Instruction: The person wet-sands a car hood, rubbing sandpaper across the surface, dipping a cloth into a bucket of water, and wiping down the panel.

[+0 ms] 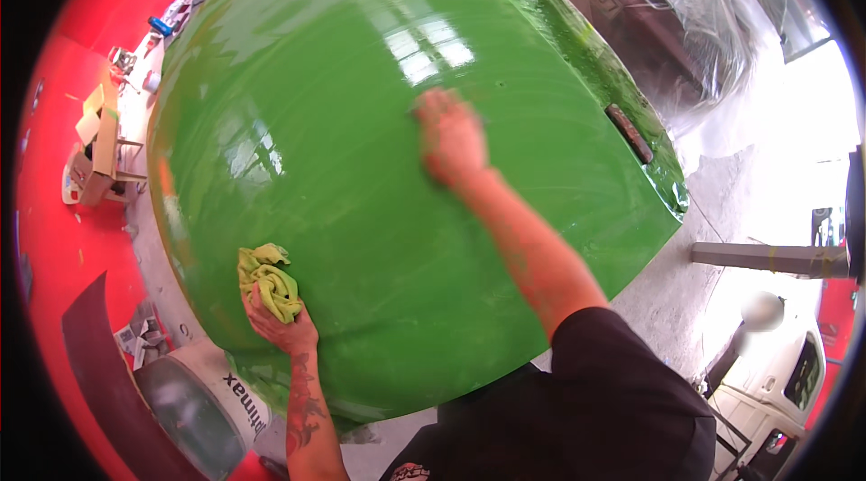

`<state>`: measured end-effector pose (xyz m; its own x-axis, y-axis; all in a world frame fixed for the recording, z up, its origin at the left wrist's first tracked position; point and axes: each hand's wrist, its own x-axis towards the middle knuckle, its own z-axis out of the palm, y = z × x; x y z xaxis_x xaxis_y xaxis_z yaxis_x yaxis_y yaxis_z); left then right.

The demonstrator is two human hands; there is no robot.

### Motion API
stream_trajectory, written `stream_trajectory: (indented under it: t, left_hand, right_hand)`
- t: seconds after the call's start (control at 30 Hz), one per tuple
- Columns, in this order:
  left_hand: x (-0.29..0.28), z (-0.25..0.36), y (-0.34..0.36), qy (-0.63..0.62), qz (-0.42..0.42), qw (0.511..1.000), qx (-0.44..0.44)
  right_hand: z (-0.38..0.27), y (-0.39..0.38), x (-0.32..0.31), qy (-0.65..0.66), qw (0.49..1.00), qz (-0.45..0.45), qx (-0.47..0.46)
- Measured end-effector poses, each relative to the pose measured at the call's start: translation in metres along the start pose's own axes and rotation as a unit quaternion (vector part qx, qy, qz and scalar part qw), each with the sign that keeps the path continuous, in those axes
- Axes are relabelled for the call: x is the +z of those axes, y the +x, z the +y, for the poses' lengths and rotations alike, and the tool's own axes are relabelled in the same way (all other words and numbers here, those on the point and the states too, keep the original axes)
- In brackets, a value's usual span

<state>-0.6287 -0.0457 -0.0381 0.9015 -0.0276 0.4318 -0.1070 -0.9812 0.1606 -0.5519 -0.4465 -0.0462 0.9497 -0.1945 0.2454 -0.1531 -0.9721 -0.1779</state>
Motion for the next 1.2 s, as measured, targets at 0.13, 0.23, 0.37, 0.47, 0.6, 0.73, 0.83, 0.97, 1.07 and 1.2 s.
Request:
stream_trajectory:
  t: [0.13,0.23,0.37,0.47,0.6,0.73,0.83,0.97,1.07,1.2]
  left_hand:
    - [0.001,-0.001,-0.002,-0.013,0.001,1.000,0.006]
    - [-0.008,-0.006,-0.002,-0.010,0.012,1.000,-0.004]
    - [-0.005,0.014,0.005,-0.009,-0.009,1.000,-0.019]
    - [-0.006,0.015,0.004,-0.025,-0.039,0.999,-0.020]
    - [-0.009,0.001,0.001,-0.015,-0.030,0.999,-0.021]
    - [-0.005,0.003,-0.001,-0.028,-0.035,0.999,-0.027]
    - [-0.008,0.000,-0.003,-0.035,-0.035,0.998,-0.033]
    - [-0.007,0.010,0.001,-0.039,-0.029,0.998,-0.032]
    - [-0.006,0.016,0.003,-0.038,-0.014,0.999,-0.016]
    - [-0.004,0.004,0.001,-0.013,-0.031,0.999,-0.013]
  right_hand:
    - [-0.076,-0.010,-0.003,0.206,0.970,0.012,-0.129]
    - [0.020,0.010,-0.032,0.173,0.977,0.058,-0.113]
    - [0.186,0.020,-0.028,-0.023,0.988,0.080,0.131]
    - [0.127,0.042,-0.011,-0.072,0.991,0.023,0.112]
    - [-0.097,0.024,-0.005,0.063,0.992,-0.019,-0.110]
    - [-0.164,-0.018,0.003,0.227,0.934,0.114,-0.251]
    - [-0.057,0.006,-0.012,0.189,0.965,0.051,-0.175]
    - [0.145,0.002,-0.046,0.045,0.982,0.103,0.151]
    - [0.156,-0.010,-0.028,-0.075,0.975,0.073,0.194]
    - [-0.041,-0.052,-0.010,0.070,0.997,0.031,-0.019]
